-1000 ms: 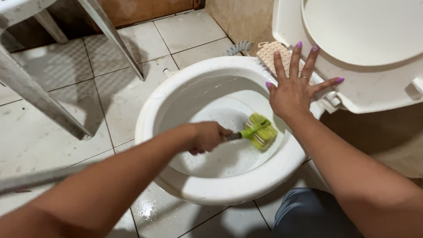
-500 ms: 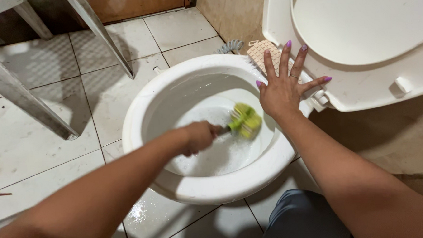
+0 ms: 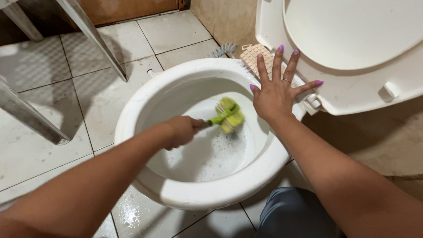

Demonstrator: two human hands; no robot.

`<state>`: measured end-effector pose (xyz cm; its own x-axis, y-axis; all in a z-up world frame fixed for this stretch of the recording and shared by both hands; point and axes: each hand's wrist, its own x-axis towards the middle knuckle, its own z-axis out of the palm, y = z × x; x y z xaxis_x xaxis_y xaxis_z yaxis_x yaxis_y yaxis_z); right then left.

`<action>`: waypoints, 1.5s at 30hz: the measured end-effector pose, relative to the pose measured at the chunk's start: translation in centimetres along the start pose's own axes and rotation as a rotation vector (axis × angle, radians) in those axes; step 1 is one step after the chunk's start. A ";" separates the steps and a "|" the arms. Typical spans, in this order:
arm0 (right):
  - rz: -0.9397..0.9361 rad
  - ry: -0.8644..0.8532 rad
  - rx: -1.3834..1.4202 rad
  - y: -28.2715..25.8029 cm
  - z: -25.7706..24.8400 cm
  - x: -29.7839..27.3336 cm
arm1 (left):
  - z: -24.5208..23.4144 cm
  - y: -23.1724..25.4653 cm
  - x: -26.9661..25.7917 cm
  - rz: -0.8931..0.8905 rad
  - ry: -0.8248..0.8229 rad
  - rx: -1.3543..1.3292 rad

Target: The person scrubs the inside of a toilet bowl with a long-handled brush, then uses a handheld brush to scrub the rim and underside of the seat. The person is kneeling on the floor during the task.

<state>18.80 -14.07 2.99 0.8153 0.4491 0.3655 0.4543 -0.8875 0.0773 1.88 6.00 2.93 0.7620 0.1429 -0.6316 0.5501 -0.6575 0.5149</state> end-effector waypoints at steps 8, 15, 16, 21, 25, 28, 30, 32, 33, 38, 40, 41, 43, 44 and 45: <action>-0.021 0.014 0.017 0.1 0.0 -0.1 | 2.1 0.9 -0.3 0.074 -0.018 0.181; 0.016 -0.022 -0.013 0.2 0.6 0.4 | 4.0 1.7 -5.1 0.113 -0.193 0.092; 0.018 -0.022 -0.034 0.2 0.6 0.5 | 3.8 2.0 -5.6 0.136 -0.209 0.060; 0.007 -0.003 -0.049 0.6 1.3 0.5 | 2.9 3.0 -6.3 0.180 -0.206 0.113; 0.004 0.015 -0.046 0.6 1.7 0.6 | 3.0 3.0 -4.1 0.257 -0.175 0.286; -0.009 0.020 -0.023 0.8 1.8 0.2 | 3.7 2.7 -1.9 0.401 0.001 0.467; -0.007 0.020 -0.026 0.8 1.9 0.2 | 3.6 2.1 -0.7 0.327 -0.009 0.491; -0.015 0.026 -0.031 0.7 1.9 0.2 | 2.7 1.2 0.0 0.279 0.052 0.503; -0.020 0.030 -0.037 0.8 1.9 0.3 | 1.9 0.5 0.2 0.269 0.119 0.500; 0.002 0.019 -0.082 0.6 1.6 0.5 | -4.4 -2.0 0.0 0.164 0.298 0.784; -0.004 0.016 -0.074 0.4 1.6 0.3 | -6.1 -2.0 -0.4 0.139 0.325 0.897; -0.012 0.023 -0.068 0.5 1.6 0.3 | -6.5 -1.5 -0.6 0.098 0.297 0.962; -0.024 0.039 -0.055 0.9 1.7 0.3 | -7.3 -0.9 -1.1 0.018 0.203 1.059; -0.028 0.048 -0.048 1.0 1.7 0.3 | -7.6 -0.9 -1.5 -0.016 0.129 1.054; -0.033 0.053 -0.039 0.9 1.8 0.3 | -8.1 -1.2 -2.1 -0.047 0.053 1.040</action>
<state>20.11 -14.57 1.50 0.7792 0.4732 0.4109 0.4656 -0.8760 0.1259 2.40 12.45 8.32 0.7753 0.2006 -0.5989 0.0329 -0.9598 -0.2788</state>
